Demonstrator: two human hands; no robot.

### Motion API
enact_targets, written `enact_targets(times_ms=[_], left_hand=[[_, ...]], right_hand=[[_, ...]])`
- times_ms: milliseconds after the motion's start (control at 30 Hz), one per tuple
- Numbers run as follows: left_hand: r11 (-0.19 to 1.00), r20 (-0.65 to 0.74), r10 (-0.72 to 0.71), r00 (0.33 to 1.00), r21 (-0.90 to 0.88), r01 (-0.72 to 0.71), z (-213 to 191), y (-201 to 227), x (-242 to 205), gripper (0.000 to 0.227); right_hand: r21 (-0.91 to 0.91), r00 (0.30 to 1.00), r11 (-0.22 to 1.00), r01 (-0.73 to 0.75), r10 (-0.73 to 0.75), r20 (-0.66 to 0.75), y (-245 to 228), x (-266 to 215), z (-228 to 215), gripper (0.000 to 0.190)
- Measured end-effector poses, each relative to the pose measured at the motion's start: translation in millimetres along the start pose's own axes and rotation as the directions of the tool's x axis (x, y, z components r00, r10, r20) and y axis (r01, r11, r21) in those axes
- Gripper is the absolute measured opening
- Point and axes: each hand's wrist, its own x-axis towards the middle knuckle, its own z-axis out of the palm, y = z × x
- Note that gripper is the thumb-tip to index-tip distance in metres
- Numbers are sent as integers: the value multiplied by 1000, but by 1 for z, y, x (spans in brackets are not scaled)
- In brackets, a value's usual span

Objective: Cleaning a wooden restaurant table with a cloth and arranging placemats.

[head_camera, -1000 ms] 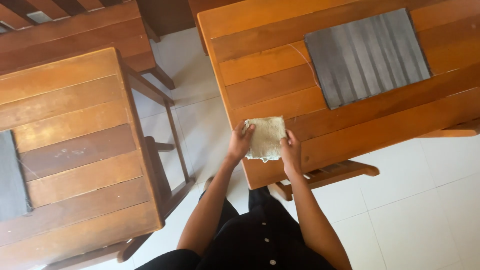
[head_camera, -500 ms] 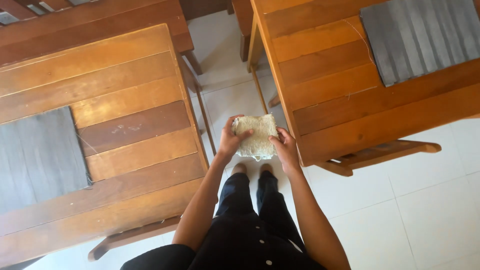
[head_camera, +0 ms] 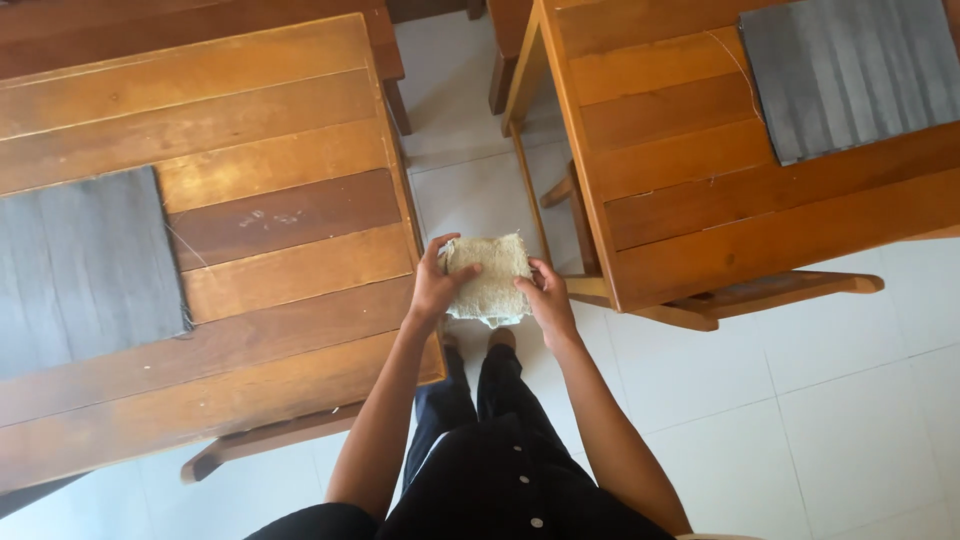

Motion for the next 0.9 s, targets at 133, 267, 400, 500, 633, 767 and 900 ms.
enact_targets(times_ms=[133, 267, 400, 500, 633, 767, 900], left_hand=[[997, -12, -75, 997, 24, 75, -46, 26, -26, 66], [987, -116, -70, 991, 139, 86, -120, 26, -39, 65], [554, -361, 141, 922, 801, 229, -221, -17, -34, 57], [271, -96, 413, 906, 962, -21, -274, -28, -21, 52], [-57, 55, 410, 911, 998, -34, -297, -12, -11, 60], [83, -19, 343, 939, 997, -10, -282, 9, -26, 60], [175, -49, 375, 926, 984, -18, -284, 7, -24, 65]], right_hand=[[32, 999, 999, 24, -25, 32, -3, -22, 44, 46], [-208, 995, 977, 54, -36, 89, 10, -41, 95, 64], [-767, 813, 458, 450, -566, 139, 46, -62, 148, 74], [-842, 795, 271, 466, -547, 264, 72, -70, 195, 74], [-908, 819, 63, 415, -459, 343, 77, -52, 231, 76], [-630, 554, -235, 740, -317, 770, 45, 24, 245, 64], [-689, 535, -172, 704, -509, 674, 24, 165, 279, 58]])
